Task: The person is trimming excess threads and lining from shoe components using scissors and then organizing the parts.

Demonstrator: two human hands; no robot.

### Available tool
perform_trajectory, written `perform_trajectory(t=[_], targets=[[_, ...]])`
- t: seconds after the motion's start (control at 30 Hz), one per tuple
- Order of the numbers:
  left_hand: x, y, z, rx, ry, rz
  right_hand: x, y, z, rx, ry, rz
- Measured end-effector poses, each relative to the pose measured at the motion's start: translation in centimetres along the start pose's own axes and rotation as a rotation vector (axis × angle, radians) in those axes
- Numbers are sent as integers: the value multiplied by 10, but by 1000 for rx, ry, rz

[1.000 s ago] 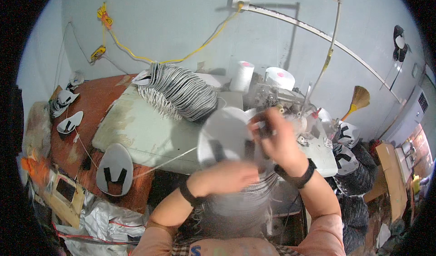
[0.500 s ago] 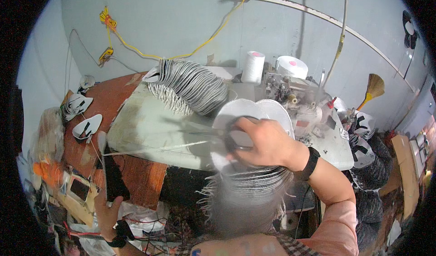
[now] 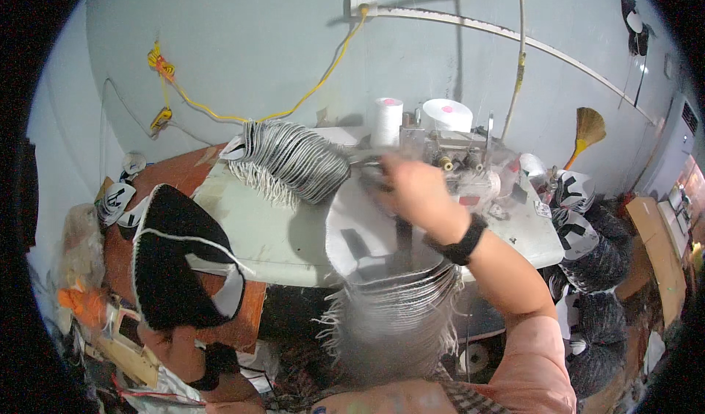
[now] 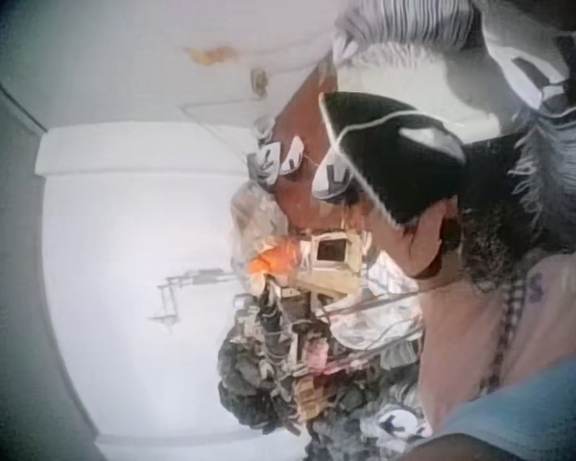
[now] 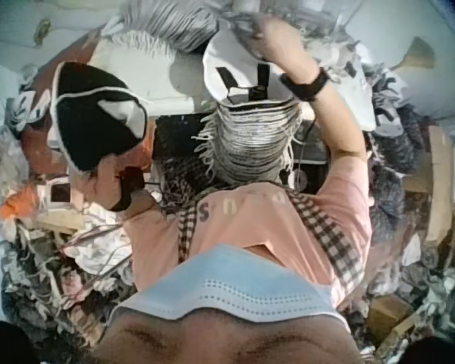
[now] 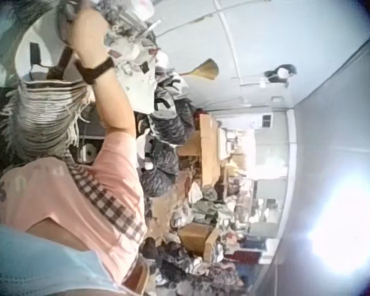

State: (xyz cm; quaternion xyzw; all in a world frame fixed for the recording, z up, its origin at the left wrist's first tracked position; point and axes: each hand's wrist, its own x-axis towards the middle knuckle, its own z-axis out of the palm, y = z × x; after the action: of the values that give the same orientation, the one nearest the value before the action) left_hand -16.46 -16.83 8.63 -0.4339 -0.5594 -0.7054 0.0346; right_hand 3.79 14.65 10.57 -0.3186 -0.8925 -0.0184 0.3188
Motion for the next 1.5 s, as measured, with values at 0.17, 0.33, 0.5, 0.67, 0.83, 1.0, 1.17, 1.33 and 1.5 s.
perform_trajectory(t=[0.17,0.33,0.5,0.67,0.83,1.0,1.17,1.33,1.5], targets=[[20,-9,44,30,-139,73,-42,61,-7,-130,-342,287],[33,5,82,-116,-181,-15,-73,77,-5,445,-126,288],[54,5,142,113,-225,518,-90,86,-24,480,-10,508],[20,-26,241,5,-1234,442,-109,94,-23,755,-47,594],[-7,-13,215,212,-1155,451,-116,92,-54,500,177,451],[-48,-51,231,556,-1245,377,-57,22,-61,339,-30,115],[-30,-47,179,53,-1025,429,-18,2,22,192,-299,-125],[22,-122,7,1065,-648,43,-21,35,44,214,-242,-56],[13,-104,-130,1166,-554,-64,-16,6,22,217,-258,-199]])
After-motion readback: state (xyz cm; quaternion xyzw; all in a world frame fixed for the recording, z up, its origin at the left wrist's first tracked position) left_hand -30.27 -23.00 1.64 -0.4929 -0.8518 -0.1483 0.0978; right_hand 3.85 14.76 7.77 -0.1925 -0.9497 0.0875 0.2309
